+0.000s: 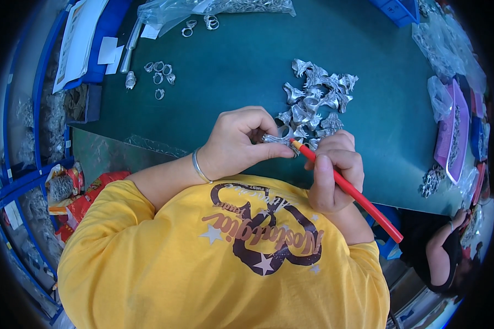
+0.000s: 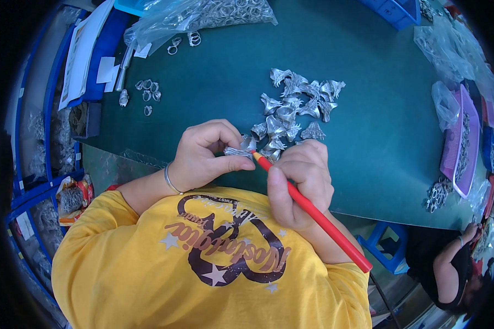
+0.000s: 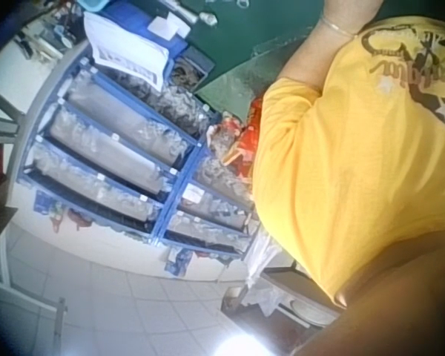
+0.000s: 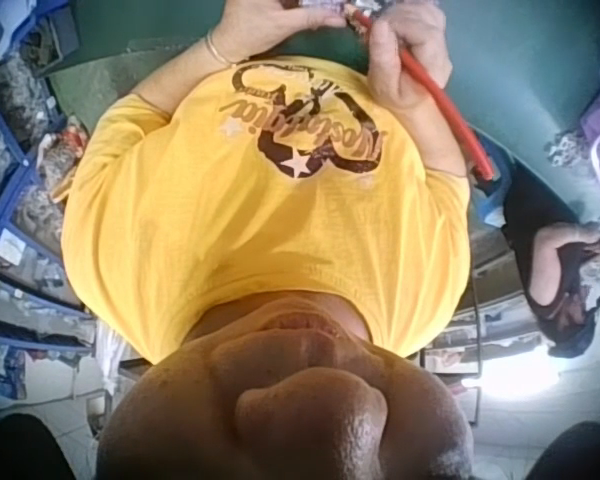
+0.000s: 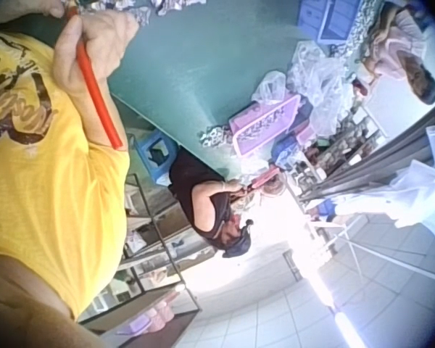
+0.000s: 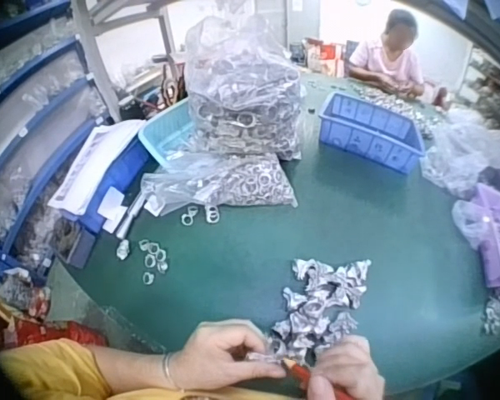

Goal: The person marks small metal components with a red marker. They pick up a component from a pile on a green table, apply the marker to it, and then place it back into the pile or a tray, repeating this for several items.

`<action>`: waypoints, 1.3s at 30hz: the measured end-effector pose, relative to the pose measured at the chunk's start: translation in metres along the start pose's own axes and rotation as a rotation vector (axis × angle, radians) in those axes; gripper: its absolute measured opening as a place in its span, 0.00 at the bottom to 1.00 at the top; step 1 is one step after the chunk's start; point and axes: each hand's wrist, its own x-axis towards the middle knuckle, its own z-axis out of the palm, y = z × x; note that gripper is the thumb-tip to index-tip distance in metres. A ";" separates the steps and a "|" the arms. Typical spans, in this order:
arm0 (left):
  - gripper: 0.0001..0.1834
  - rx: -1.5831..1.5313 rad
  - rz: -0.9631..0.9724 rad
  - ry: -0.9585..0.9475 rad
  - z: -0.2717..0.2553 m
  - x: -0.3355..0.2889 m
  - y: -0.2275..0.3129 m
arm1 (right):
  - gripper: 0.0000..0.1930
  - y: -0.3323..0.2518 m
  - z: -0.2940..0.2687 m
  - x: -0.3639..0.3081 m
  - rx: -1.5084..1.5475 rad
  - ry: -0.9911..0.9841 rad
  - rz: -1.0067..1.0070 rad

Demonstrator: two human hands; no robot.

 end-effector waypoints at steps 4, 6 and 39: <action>0.17 -0.085 0.004 0.038 0.003 0.001 -0.002 | 0.01 -0.002 -0.002 -0.006 0.058 0.103 0.255; 0.22 -0.157 0.034 0.140 0.007 0.002 0.005 | 0.02 -0.005 0.005 -0.004 0.125 0.146 0.377; 0.08 0.898 0.983 0.831 -0.167 0.191 0.162 | 0.14 0.013 0.007 -0.008 0.433 0.245 0.500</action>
